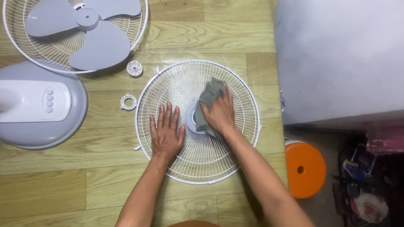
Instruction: The person wipes the front fan cage with a cloth, then reassembles the fan by attaching the front cage, installing the fan blade, securing it with the blade nut, and finally attaching the rear cage.
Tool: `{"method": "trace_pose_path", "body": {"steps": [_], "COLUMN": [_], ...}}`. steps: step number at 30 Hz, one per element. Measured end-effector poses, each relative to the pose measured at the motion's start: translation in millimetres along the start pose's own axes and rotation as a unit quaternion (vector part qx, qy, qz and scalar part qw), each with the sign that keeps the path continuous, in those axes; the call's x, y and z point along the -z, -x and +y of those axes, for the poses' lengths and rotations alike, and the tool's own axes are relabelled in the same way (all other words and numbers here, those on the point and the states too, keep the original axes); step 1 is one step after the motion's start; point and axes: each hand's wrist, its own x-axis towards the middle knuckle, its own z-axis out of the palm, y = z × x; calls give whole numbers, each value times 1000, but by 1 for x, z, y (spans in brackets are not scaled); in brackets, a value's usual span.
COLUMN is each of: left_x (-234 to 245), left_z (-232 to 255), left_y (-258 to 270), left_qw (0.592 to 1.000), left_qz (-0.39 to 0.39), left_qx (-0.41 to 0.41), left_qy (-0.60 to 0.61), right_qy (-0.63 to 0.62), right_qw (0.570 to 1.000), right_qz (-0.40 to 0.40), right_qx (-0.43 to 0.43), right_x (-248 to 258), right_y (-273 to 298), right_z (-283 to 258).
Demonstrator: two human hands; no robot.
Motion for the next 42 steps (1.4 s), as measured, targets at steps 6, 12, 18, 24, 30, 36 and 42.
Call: {"method": "trace_pose_path", "body": {"steps": [6, 12, 18, 24, 30, 36, 42], "left_x": [1, -1, 0, -5, -7, -5, -2], "left_z": [2, 1, 1, -2, -3, -2, 0], "left_y": [0, -2, -3, 1, 0, -1, -1], "left_qw": [1000, 1000, 999, 1000, 999, 999, 999], "left_qz": [-4, -2, -11, 1, -26, -29, -28], "left_qx": [3, 16, 28, 6, 18, 17, 18], "left_qy": [-11, 1, 10, 1, -13, -14, -14], "right_qy": [22, -109, -127, -2, -19, -153, -93], "right_qw": [996, 989, 967, 966, 989, 973, 971], "right_qz": [40, 96, 205, 193, 143, 158, 186], "right_qx": [80, 6, 85, 171, 16, -75, 119], "right_x": [9, -1, -17, -29, -2, 24, -28], "right_y": [-107, -94, 49, 105, -17, -60, 36], "right_z": [-24, -27, 3, 3, 30, 47, 13]}}
